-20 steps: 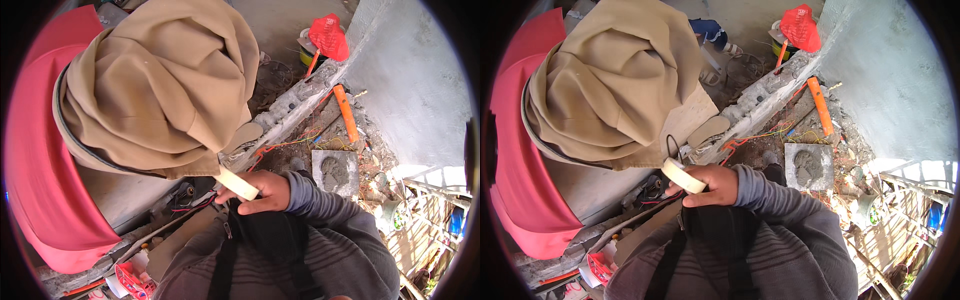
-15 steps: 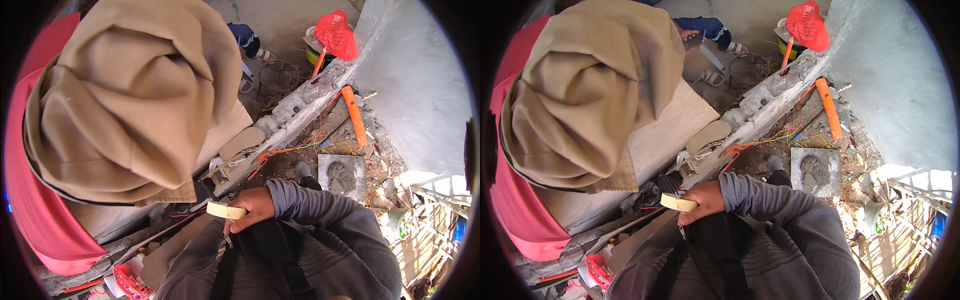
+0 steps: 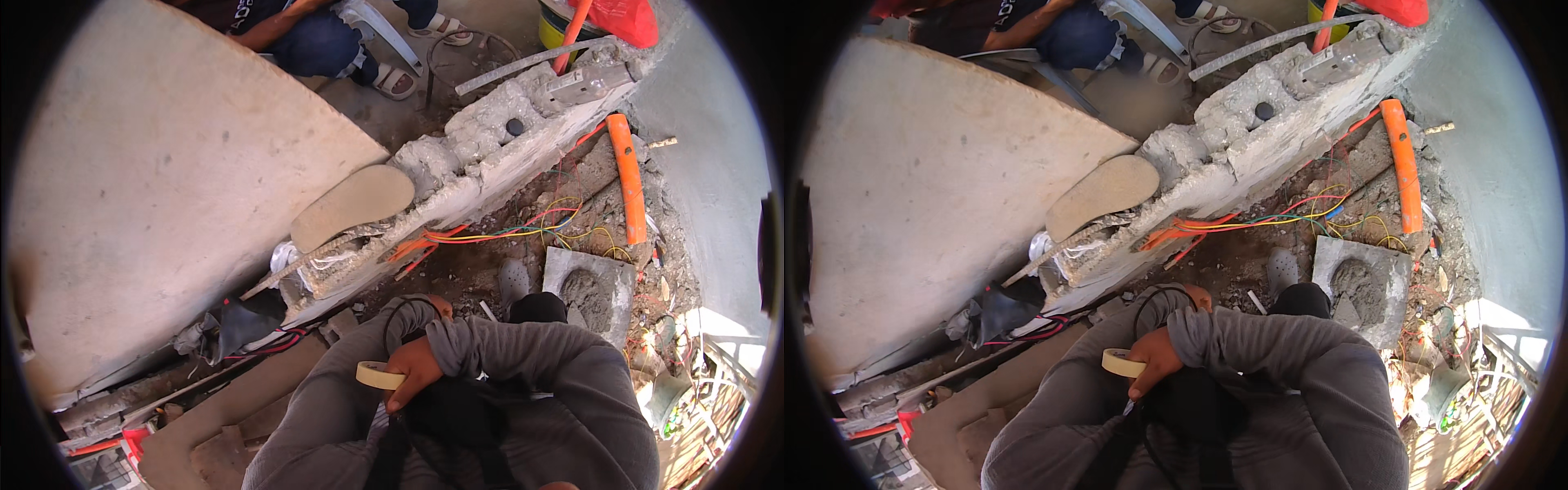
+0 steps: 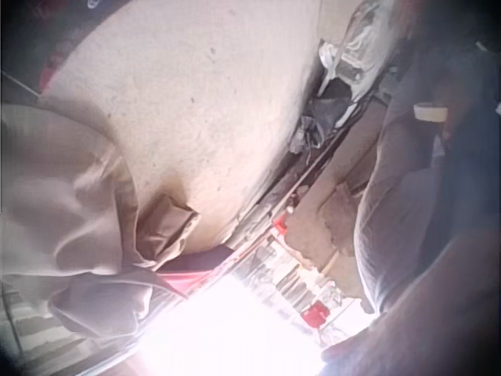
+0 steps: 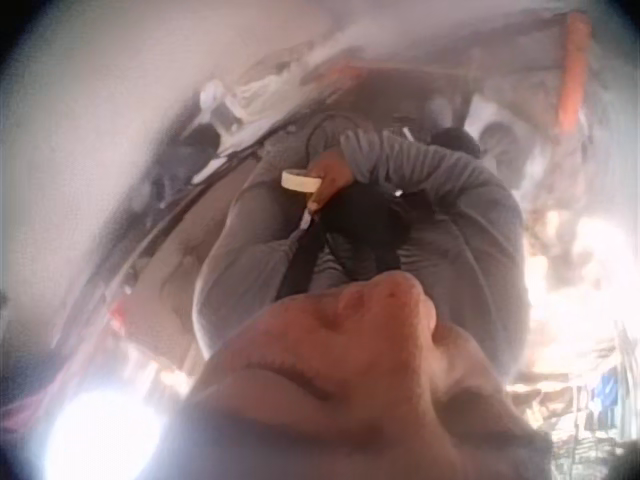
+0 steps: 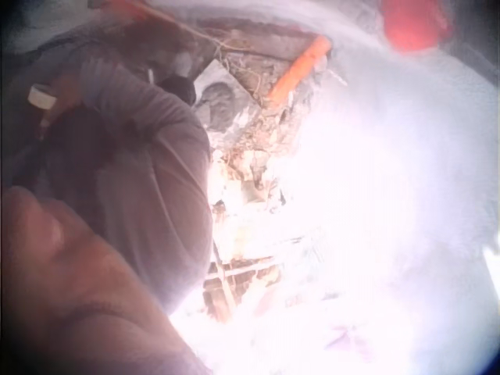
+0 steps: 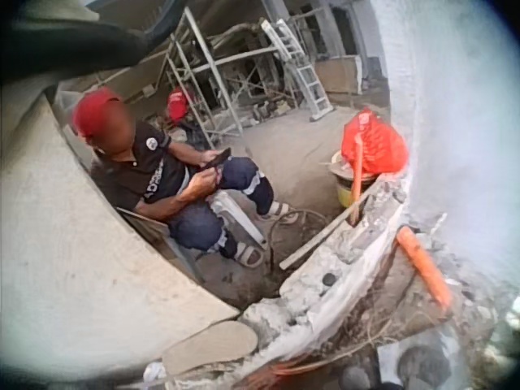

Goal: The person kneels on the floor and works on an electrical outlet mounted on a cinder block wall. They strip and connect multiple colored wires, then wrap the connections with electrical tape. The person adjusts the outlet and wires, then places a small concrete block nearby.

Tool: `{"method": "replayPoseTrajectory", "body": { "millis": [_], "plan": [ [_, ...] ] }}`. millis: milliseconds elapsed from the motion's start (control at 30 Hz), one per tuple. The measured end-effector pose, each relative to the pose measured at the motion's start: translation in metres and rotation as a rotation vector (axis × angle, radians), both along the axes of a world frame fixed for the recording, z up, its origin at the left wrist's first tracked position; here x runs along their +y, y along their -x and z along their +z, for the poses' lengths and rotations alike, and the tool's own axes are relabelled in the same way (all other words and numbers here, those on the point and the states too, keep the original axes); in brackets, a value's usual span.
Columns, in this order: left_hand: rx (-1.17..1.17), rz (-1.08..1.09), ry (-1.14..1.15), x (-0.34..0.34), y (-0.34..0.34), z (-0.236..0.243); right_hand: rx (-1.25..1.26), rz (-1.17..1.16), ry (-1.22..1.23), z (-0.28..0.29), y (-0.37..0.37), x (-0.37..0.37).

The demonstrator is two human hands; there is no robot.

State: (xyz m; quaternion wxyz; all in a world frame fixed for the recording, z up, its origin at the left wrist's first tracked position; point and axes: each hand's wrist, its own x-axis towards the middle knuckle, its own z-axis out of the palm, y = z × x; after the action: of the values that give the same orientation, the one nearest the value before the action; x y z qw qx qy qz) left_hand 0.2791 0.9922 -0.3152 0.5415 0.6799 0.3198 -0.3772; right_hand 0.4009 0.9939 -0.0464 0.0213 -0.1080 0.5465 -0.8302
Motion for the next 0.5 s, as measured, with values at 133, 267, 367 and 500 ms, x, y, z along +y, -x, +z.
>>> {"method": "replayPoseTrajectory", "body": {
  "millis": [133, 267, 367, 500],
  "plan": [
    [0.083, -0.079, -0.091, 0.031, -0.053, -0.028, -0.126, -0.037, -0.094, -0.082, -0.026, -0.008],
    [0.074, -0.115, -0.179, 0.038, -0.082, -0.026, -0.255, -0.066, -0.44, -0.111, -0.036, -0.006],
    [0.072, -0.064, -0.192, 0.031, -0.071, -0.046, -0.257, -0.056, -0.65, -0.111, -0.029, -0.008],
    [0.103, 0.04, -0.22, 0.019, -0.047, -0.06, -0.281, -0.016, -0.828, -0.103, -0.013, -0.023]
  ]
}}
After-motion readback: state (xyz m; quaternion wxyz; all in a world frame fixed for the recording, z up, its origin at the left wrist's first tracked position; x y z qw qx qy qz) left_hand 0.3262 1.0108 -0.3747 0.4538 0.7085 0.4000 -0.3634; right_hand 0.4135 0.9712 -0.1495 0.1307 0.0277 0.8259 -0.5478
